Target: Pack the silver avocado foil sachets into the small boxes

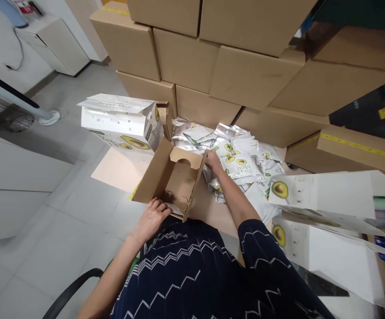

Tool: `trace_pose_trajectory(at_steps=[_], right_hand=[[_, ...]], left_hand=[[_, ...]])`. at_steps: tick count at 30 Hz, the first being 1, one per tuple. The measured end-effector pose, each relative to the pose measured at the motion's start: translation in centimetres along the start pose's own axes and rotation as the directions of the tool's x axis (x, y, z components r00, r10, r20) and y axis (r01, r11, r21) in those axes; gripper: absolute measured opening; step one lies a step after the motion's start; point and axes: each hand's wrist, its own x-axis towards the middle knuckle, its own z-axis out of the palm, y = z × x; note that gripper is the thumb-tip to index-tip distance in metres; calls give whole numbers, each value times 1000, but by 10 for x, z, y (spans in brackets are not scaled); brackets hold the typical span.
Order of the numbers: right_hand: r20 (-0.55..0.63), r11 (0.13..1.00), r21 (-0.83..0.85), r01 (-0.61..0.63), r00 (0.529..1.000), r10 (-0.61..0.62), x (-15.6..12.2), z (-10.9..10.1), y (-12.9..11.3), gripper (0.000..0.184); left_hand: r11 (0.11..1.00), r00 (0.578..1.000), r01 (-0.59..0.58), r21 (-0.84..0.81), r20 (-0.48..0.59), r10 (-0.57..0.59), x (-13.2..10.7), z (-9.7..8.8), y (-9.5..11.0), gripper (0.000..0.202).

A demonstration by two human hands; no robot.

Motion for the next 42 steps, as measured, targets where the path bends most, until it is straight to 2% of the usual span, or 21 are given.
trace_pose_trajectory(at_steps=[2, 4, 7, 9, 11, 13, 15, 16, 17, 18, 20, 21, 22, 23, 25, 27, 29, 32, 37, 39, 42], right_hand=[[-117, 985, 146, -92, 987, 110, -7, -6, 10, 47], [-230, 933, 337, -126, 950, 211, -18, -12, 21, 44], [-334, 818, 571, -72, 890, 311, -38, -28, 37, 44], [-402, 749, 662, 17, 851, 336, -53, -46, 45, 45], [-516, 707, 688, 163, 795, 319, -69, -69, 50, 41], [-659, 692, 635, 345, 709, 252, -90, -95, 47, 34], [-767, 676, 545, 496, 620, 164, -114, -121, 34, 30], [-798, 666, 503, 550, 592, 114, -128, -133, 24, 29], [-810, 657, 470, 589, 583, 57, -140, -144, 10, 28], [-799, 652, 447, 612, 601, -16, -152, -152, -5, 26], [-678, 663, 418, 621, 699, -226, -170, -162, -40, 20], [-560, 676, 399, 619, 748, -355, -175, -163, -58, 17], [-409, 692, 368, 620, 777, -479, -177, -160, -76, 16], [-240, 710, 324, 625, 781, -577, -176, -154, -94, 16], [72, 734, 200, 649, 737, -672, -168, -136, -124, 20], [287, 727, 74, 682, 684, -671, -154, -113, -145, 23], [426, 707, 2, 707, 639, -640, -141, -92, -158, 25], [550, 704, -7, 711, 590, -591, -127, -73, -168, 25], [732, 683, -4, 730, 467, -495, -120, -65, -184, 29], [778, 698, -41, 715, 462, -427, -118, -63, -190, 29], [768, 755, -51, 653, 510, -388, -115, -59, -195, 32]], left_hand=[[1000, 1000, -5, 1, -15, 5, 6, 0, 2, 29], [1000, 1000, -17, -13, -16, 17, 14, 0, 4, 31], [998, 1000, -24, -51, -6, 24, 23, 3, 8, 33], [997, 1000, -16, -75, -8, 15, 24, 7, 10, 33], [996, 1000, -1, -91, -19, 0, 23, 10, 10, 34], [995, 999, 10, -94, -30, -13, 21, 12, 10, 35], [996, 999, 13, -89, -39, -16, 19, 12, 12, 33], [996, 999, 15, -88, -44, -19, 18, 12, 13, 32], [996, 999, 17, -89, -50, -21, 17, 12, 15, 32], [996, 998, 21, -92, -56, -26, 16, 13, 16, 31], [994, 996, 31, -101, -75, -38, 15, 14, 18, 33], [994, 996, 30, -107, -84, -39, 14, 15, 19, 34], [993, 995, 25, -112, -92, -35, 14, 16, 19, 36], [993, 994, 20, -118, -101, -32, 13, 16, 19, 37], [992, 993, 18, -122, -117, -32, 13, 18, 19, 37], [993, 990, 22, -115, -139, -38, 13, 19, 19, 35], [994, 985, 21, -104, -166, -38, 14, 20, 20, 33], [994, 979, 16, -107, -199, -37, 15, 22, 21, 31], [990, 960, 3, -143, -277, -43, 16, 30, 22, 29], [990, 954, 21, -141, -292, -62, 16, 33, 21, 27], [983, 945, 93, -159, -297, -138, 15, 34, 21, 23]])
